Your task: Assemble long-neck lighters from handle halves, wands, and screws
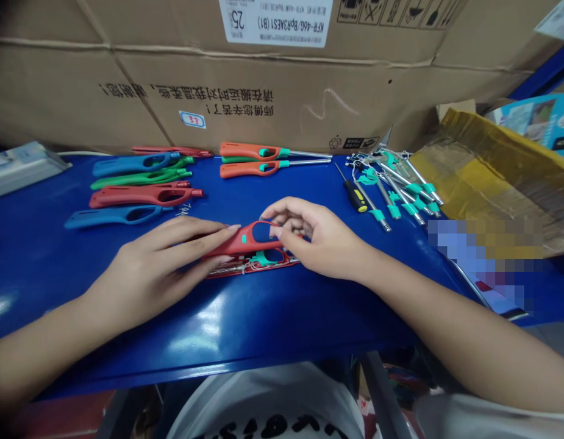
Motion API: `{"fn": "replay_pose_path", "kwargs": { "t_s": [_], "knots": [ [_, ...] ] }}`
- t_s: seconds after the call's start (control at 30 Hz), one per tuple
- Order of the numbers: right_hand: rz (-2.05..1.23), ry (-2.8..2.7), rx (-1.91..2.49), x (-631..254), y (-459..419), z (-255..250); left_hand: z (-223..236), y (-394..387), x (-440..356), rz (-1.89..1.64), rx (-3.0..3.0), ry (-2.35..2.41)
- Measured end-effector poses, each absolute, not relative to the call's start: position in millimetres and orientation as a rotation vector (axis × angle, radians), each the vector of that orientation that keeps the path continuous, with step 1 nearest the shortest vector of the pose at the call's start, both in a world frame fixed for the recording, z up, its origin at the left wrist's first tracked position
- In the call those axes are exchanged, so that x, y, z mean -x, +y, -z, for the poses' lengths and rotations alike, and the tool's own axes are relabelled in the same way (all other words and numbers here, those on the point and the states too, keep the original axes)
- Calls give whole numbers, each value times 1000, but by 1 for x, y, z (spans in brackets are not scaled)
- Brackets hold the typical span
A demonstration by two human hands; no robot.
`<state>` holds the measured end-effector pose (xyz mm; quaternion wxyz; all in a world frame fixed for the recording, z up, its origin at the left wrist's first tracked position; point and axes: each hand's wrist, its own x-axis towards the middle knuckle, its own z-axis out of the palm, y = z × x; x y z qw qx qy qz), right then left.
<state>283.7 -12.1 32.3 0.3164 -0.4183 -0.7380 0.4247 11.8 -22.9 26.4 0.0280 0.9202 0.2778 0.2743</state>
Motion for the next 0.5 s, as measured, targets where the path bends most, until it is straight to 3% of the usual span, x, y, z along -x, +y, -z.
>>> {"fn": "replay_pose_path", "kwargs": {
  "t_s": [0.17,0.5],
  "knots": [
    [-716,-2407,955,-289,-10,-31,-23,-26,-14,-817,-2771,833],
    [-595,-2612,873,-291,-5,-25,-25,-25,-14,-547,-2702,911]
  ]
}}
